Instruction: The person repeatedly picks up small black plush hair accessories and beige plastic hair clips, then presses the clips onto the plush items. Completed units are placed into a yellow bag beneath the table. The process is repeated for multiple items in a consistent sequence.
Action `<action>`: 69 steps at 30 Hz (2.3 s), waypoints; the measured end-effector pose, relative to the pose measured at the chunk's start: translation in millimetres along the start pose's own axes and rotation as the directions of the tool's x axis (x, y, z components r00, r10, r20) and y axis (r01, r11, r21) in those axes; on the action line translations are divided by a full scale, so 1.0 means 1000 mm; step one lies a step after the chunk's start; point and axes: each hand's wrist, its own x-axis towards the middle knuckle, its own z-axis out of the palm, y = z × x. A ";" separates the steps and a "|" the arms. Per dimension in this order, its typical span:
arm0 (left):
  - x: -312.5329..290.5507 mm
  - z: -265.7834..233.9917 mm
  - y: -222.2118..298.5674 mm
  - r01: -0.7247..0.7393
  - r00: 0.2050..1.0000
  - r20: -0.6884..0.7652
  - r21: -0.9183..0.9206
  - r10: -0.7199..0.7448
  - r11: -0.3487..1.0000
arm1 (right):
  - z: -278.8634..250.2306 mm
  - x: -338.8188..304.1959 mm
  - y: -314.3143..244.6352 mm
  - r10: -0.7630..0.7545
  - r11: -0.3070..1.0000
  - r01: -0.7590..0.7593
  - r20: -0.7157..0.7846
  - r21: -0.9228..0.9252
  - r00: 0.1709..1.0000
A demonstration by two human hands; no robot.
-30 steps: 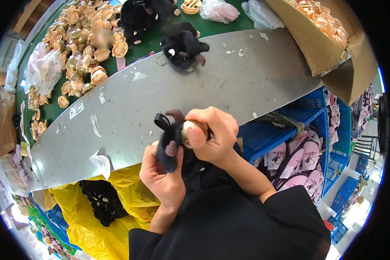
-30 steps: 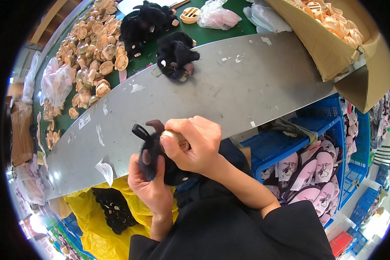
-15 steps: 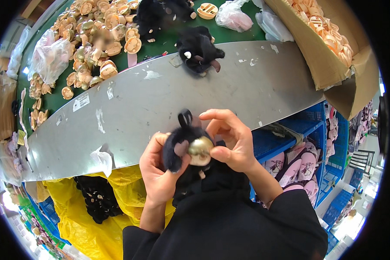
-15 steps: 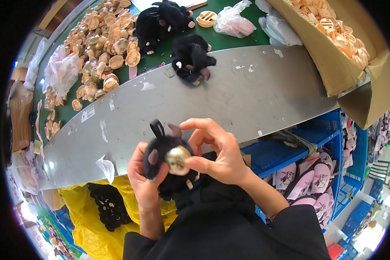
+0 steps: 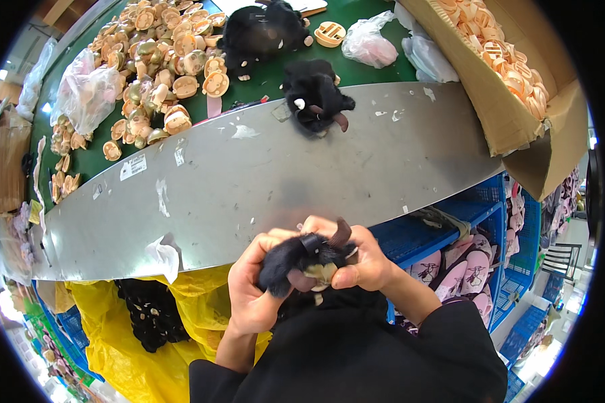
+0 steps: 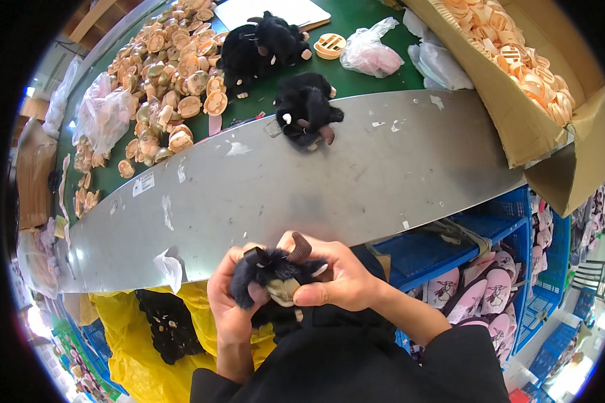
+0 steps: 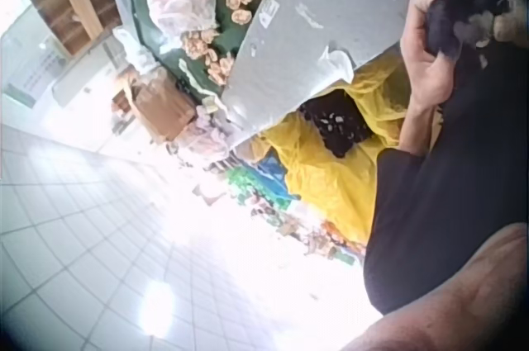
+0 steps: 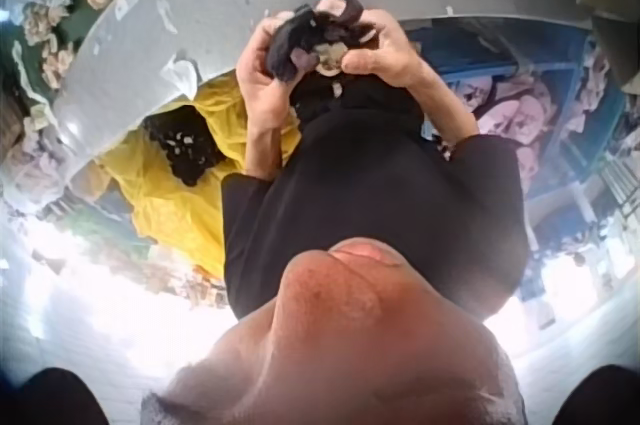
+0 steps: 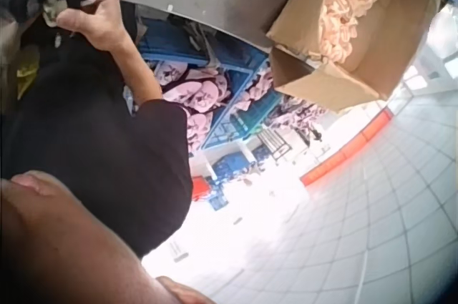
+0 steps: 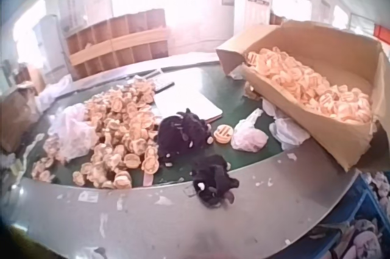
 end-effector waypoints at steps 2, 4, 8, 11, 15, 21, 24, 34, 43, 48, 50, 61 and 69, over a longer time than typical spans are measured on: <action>0.009 -0.011 -0.014 -0.139 0.988 0.075 0.086 0.132 0.987 | 0.005 0.002 -0.012 -0.155 0.938 0.151 0.012 -0.312 0.988; 0.011 -0.014 -0.018 -0.193 0.976 0.118 0.072 0.184 0.979 | 0.006 0.002 -0.027 -0.297 0.653 0.316 0.151 -0.688 0.943; 0.005 -0.014 -0.016 -0.199 0.969 0.147 -0.021 0.200 0.980 | 0.016 0.006 -0.029 -0.480 0.445 0.481 0.252 -0.755 0.840; 0.002 -0.009 -0.013 -0.246 0.962 0.138 0.065 0.235 0.967 | 0.010 0.007 -0.021 -0.558 0.345 0.573 0.329 -0.743 0.762; -0.002 0.002 -0.020 -0.395 0.908 0.019 0.372 0.418 0.840 | 0.011 0.012 -0.019 -0.622 0.283 0.596 0.330 -0.751 0.710; 0.003 0.015 -0.017 -0.531 0.716 -0.045 0.613 0.697 0.585 | 0.031 0.019 -0.010 -0.819 0.178 0.542 0.182 -0.821 0.544; 0.004 0.011 -0.021 -0.502 0.683 -0.214 0.556 0.698 0.662 | 0.050 0.021 -0.017 -0.777 0.124 0.433 0.184 -0.893 0.603; 0.016 0.004 -0.010 -0.156 0.987 0.004 -0.234 0.161 0.960 | 0.014 0.038 -0.022 -0.672 -0.069 0.447 0.373 -0.892 0.639; 0.009 -0.018 -0.015 -0.212 0.961 -0.156 0.108 0.227 0.971 | -0.078 0.116 -0.087 -0.658 -0.205 0.330 0.379 -0.922 0.651; 0.004 -0.009 -0.001 -0.216 0.934 -0.242 0.202 0.262 0.955 | -0.204 0.208 -0.138 -0.435 -0.589 -0.086 0.225 -0.804 0.872; 0.001 -0.006 -0.003 -0.182 0.923 -0.316 0.142 0.218 0.973 | -0.222 0.227 -0.142 -0.290 -0.523 -0.194 -0.041 -0.830 0.956; -0.005 -0.027 -0.015 -0.157 0.876 -0.436 0.147 0.206 0.977 | -0.204 0.244 -0.142 -0.084 -0.547 -0.111 -0.077 -0.830 0.993; -0.005 -0.030 -0.013 -0.160 0.893 -0.392 0.178 0.219 0.971 | -0.209 0.255 -0.135 -0.169 -0.374 -0.116 -0.055 -0.920 0.984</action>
